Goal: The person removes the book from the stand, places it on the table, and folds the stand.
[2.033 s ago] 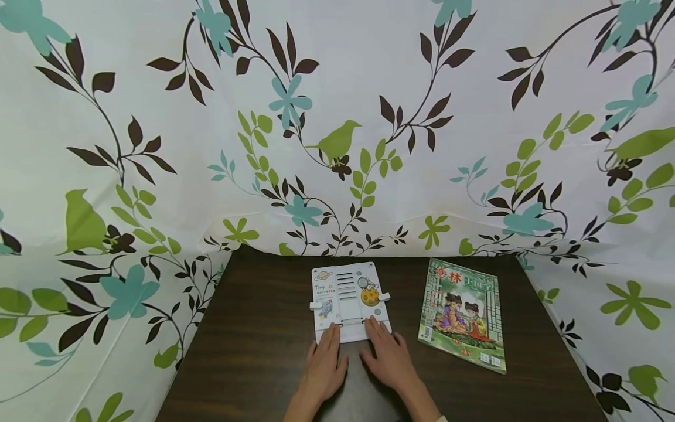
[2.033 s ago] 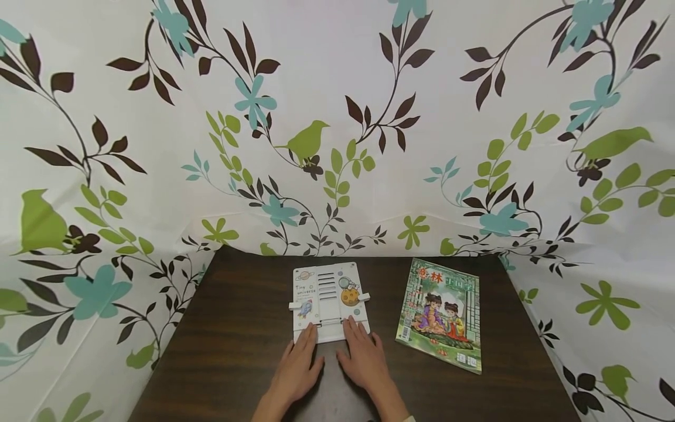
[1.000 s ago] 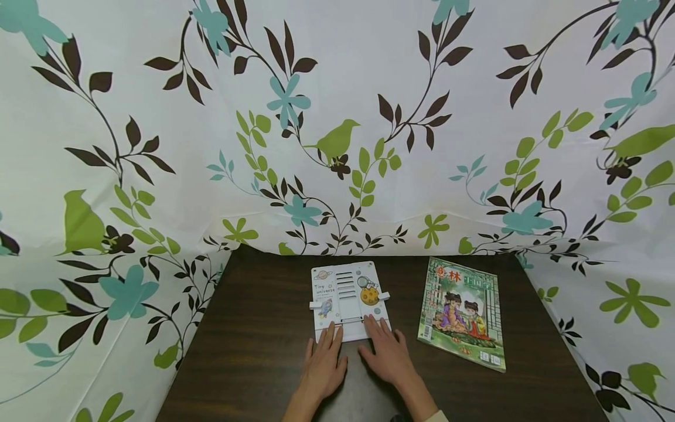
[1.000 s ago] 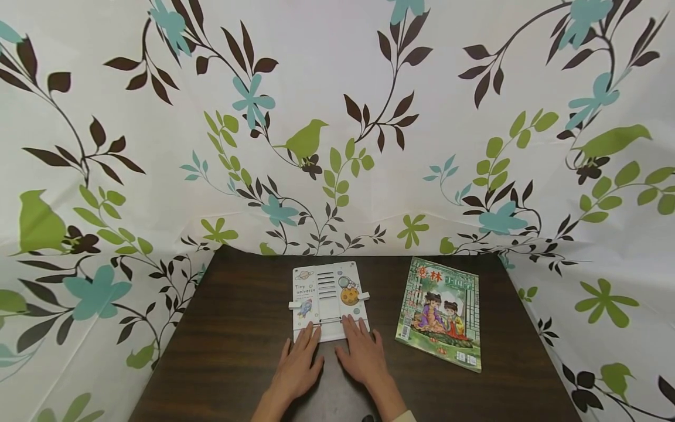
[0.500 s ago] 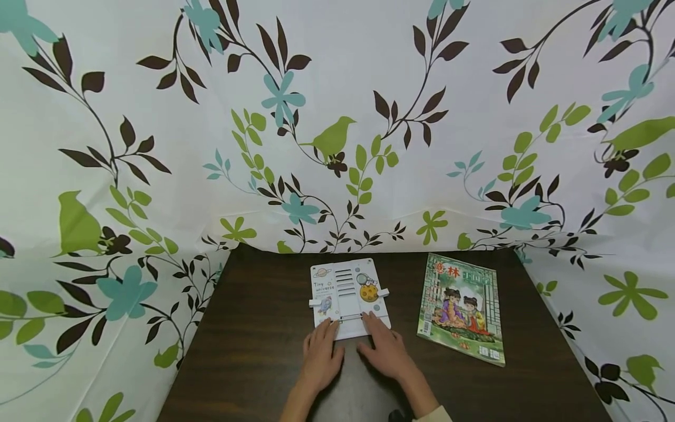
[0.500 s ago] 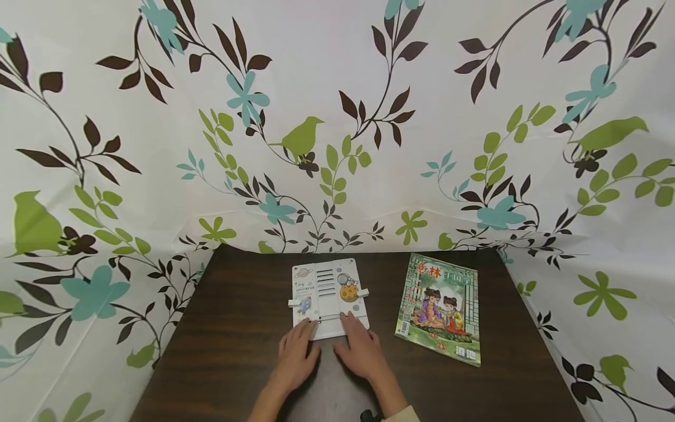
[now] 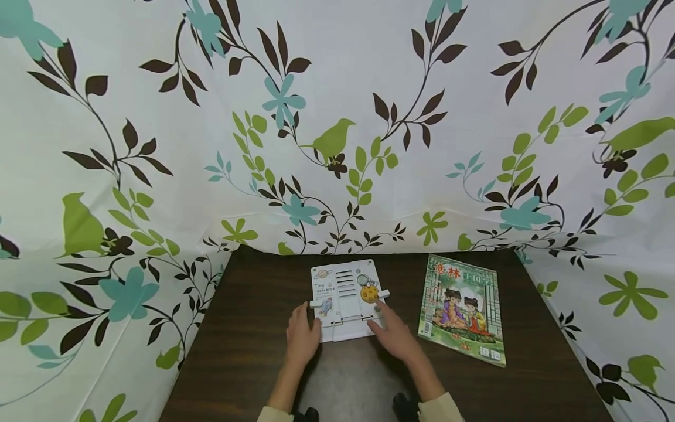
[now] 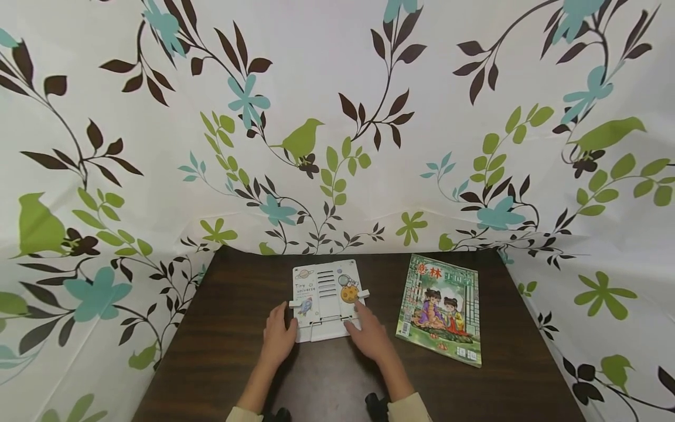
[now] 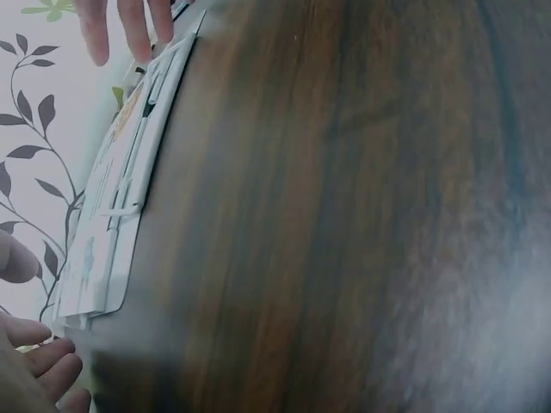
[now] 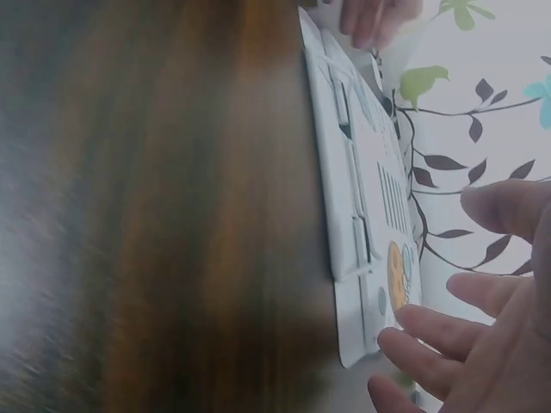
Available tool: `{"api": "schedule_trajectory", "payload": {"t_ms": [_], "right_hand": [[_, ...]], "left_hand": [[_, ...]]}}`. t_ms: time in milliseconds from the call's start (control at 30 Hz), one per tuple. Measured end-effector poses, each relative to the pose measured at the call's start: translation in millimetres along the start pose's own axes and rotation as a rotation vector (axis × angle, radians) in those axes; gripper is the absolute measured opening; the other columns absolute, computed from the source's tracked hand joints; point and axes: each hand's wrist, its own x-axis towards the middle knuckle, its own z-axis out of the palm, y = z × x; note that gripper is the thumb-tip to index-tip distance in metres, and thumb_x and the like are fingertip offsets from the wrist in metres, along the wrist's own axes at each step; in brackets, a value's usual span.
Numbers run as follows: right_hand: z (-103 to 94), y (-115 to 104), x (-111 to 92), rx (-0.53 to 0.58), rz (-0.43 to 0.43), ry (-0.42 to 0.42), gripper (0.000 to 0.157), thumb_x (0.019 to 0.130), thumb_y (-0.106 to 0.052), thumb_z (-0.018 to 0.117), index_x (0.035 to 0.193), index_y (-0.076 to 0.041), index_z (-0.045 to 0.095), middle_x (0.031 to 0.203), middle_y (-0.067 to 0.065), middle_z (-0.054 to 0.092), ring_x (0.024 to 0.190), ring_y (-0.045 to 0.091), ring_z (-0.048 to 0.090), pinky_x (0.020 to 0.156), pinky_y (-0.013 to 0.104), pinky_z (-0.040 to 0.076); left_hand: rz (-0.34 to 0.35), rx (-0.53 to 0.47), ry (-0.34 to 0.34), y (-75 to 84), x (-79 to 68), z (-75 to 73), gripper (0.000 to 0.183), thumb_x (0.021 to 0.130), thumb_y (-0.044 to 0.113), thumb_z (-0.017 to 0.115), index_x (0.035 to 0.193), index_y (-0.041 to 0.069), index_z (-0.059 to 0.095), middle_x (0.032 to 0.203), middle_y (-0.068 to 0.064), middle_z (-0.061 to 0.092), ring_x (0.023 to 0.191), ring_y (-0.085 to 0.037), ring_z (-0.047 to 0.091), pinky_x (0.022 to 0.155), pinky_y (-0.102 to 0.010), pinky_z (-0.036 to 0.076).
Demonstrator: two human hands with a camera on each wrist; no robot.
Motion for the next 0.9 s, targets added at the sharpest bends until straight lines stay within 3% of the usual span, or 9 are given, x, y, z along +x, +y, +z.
{"api": "schedule_trajectory", "payload": {"t_ms": [200, 400, 600, 900], "right_hand": [[-9.8, 5, 14, 0.053, 0.035, 0.043, 0.065, 0.110, -0.030, 0.062, 0.165, -0.004, 0.039, 0.166, 0.026, 0.045, 0.154, 0.047, 0.042, 0.122, 0.067, 0.037], [-17.2, 9, 24, 0.088, 0.112, 0.107, 0.066, 0.110, -0.029, 0.059, 0.164, 0.001, 0.037, 0.162, 0.029, 0.049, 0.150, 0.048, 0.048, 0.121, 0.066, 0.039], [-14.5, 11, 33, 0.088, 0.137, 0.094, 0.070, 0.111, -0.030, 0.057, 0.165, 0.006, 0.031, 0.164, 0.031, 0.044, 0.154, 0.049, 0.041, 0.124, 0.065, 0.036], [-12.4, 11, 39, 0.110, 0.134, 0.089, 0.070, 0.110, -0.028, 0.055, 0.165, 0.008, 0.030, 0.166, 0.033, 0.041, 0.156, 0.049, 0.037, 0.126, 0.065, 0.033]], "left_hand": [[-0.034, -0.005, 0.033, 1.8, 1.0, 7.0, 0.049, 0.099, 0.014, 0.065, 0.145, -0.003, 0.061, 0.140, -0.024, 0.065, 0.132, -0.046, 0.057, 0.106, -0.067, 0.043], [-0.021, -0.015, 0.045, 1.4, 1.2, 10.3, 0.053, 0.098, 0.014, 0.068, 0.147, -0.002, 0.059, 0.142, -0.025, 0.062, 0.130, -0.047, 0.055, 0.107, -0.066, 0.043], [0.024, 0.018, 0.043, -2.7, 3.1, 10.7, 0.062, 0.092, 0.014, 0.081, 0.148, -0.002, 0.058, 0.141, -0.025, 0.062, 0.129, -0.047, 0.055, 0.103, -0.066, 0.044], [-0.002, 0.063, -0.003, -5.5, 8.2, 14.5, 0.076, 0.089, 0.019, 0.087, 0.154, 0.001, 0.053, 0.148, -0.024, 0.059, 0.135, -0.045, 0.051, 0.105, -0.065, 0.041]]}}
